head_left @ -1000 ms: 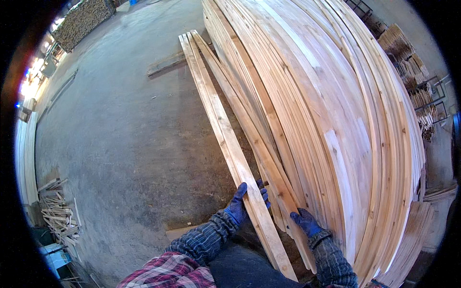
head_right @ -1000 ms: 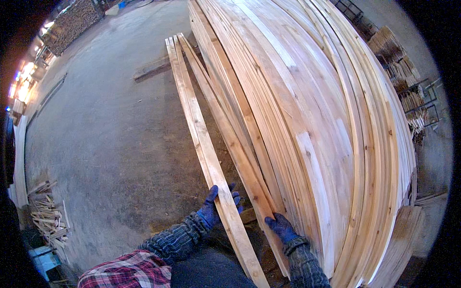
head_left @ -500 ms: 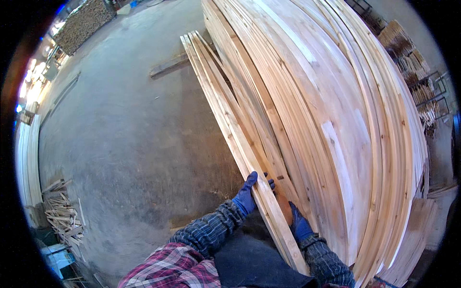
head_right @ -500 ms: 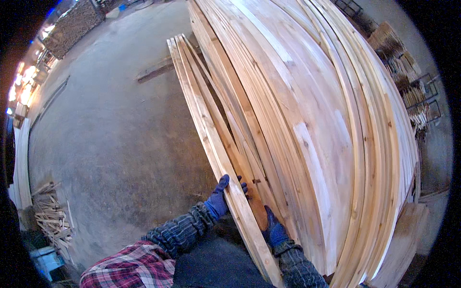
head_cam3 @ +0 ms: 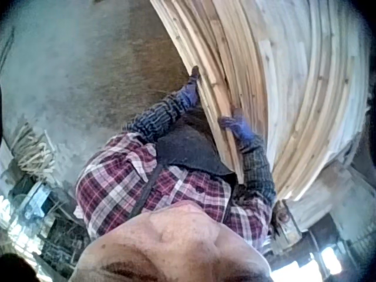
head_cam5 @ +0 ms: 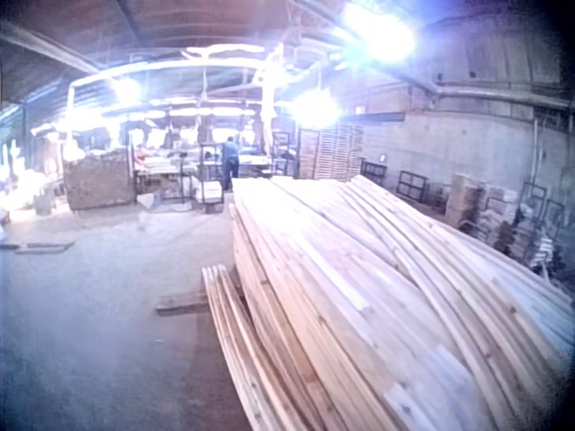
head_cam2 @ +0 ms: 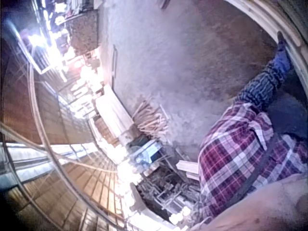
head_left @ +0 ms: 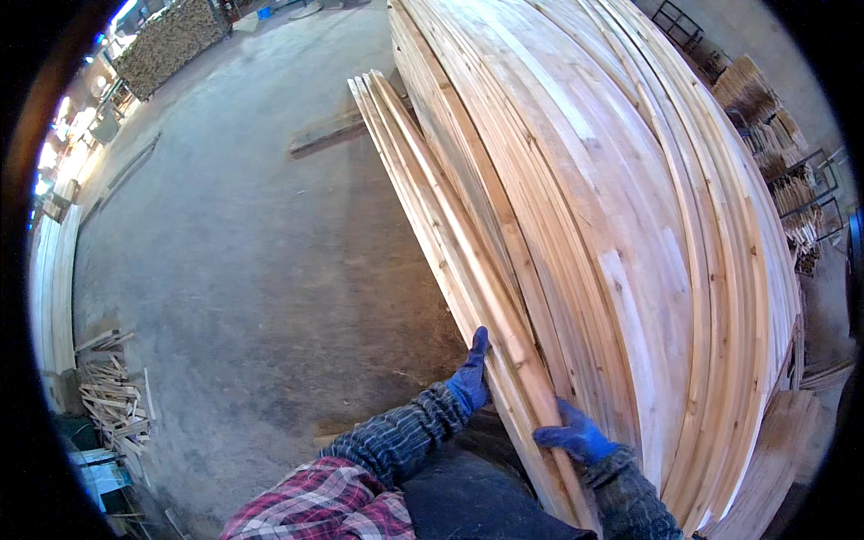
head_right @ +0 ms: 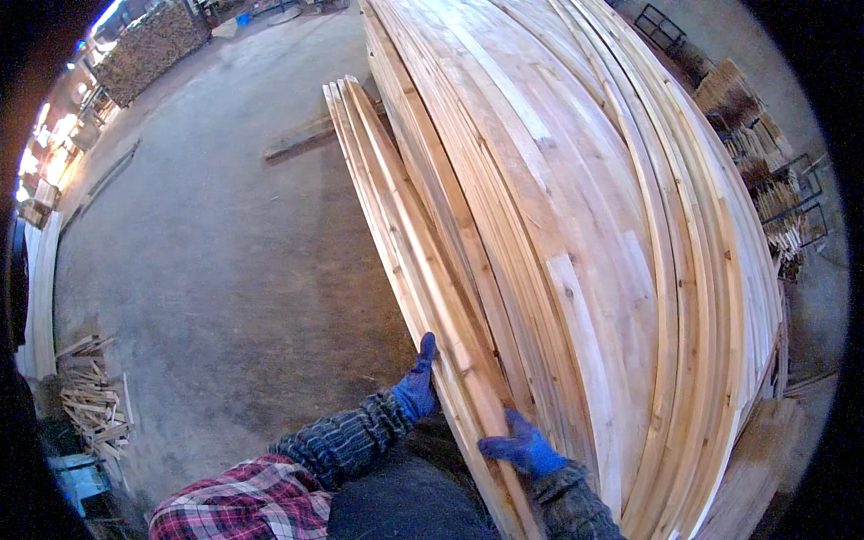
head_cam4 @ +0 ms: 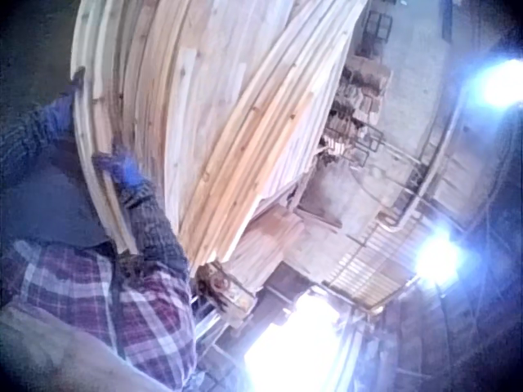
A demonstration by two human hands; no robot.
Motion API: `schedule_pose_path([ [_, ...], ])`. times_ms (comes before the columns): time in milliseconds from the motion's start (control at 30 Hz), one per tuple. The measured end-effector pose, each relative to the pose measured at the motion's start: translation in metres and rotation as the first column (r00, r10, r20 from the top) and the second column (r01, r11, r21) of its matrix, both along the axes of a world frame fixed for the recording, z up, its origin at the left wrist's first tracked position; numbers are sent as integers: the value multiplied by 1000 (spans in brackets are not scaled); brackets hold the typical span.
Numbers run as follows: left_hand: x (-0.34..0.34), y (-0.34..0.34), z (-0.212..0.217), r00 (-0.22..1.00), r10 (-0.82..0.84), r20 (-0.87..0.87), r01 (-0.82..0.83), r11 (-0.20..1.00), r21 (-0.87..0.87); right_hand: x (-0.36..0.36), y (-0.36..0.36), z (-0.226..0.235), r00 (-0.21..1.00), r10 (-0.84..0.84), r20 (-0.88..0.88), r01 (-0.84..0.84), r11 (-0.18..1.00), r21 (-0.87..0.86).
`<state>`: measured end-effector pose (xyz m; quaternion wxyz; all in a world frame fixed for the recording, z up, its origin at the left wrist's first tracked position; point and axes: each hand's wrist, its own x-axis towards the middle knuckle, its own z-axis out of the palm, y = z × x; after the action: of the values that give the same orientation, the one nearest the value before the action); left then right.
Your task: The person picks up thin wooden strips from a large stack and feeds them into a roller machine, handling one or two strips at a time.
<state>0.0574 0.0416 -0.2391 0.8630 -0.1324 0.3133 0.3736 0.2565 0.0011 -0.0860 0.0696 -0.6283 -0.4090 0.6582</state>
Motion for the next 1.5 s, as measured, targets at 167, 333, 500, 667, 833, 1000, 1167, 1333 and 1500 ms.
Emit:
schedule_pose_path([
  [167, 8, 3, 16, 986, 21, -168, -19, 1000, 19, -1, -12, 2, 986, -70, -149, 53, 992, -116],
  [333, 5, 6, 14, 978, -22, -208, 25, 1000, 9, -7, -3, -8, 930, -364, -42, 325, 871, -368],
  [500, -4, 2, 26, 949, 4, -316, 58, 980, 188, -11, -1, -38, 886, -398, -239, 265, 857, -442],
  [667, -35, 14, 34, 990, 133, 39, -137, 985, 101, 11, -41, -11, 682, -661, -312, 319, 654, -686],
  [833, -31, 62, -31, 882, 319, 348, -403, 892, 204, 102, -118, -16, 513, -774, -371, 284, 561, -777],
  [1000, -3, 48, 13, 863, 319, 392, -431, 870, 241, 127, -118, 28, 982, -156, -106, 115, 940, -321],
  [1167, -2, 25, 34, 909, 229, 347, -323, 915, 243, 17, -4, 88, 971, -89, -224, 82, 996, -42],
  [1333, 4, 0, 33, 498, 228, 837, -384, 923, -23, -81, 63, 55, 730, 455, 510, -651, 691, 316],
  [1500, 3, -16, 65, 965, 140, 222, -181, 967, 177, -69, 38, 38, 749, 305, 588, -536, 801, 267],
])
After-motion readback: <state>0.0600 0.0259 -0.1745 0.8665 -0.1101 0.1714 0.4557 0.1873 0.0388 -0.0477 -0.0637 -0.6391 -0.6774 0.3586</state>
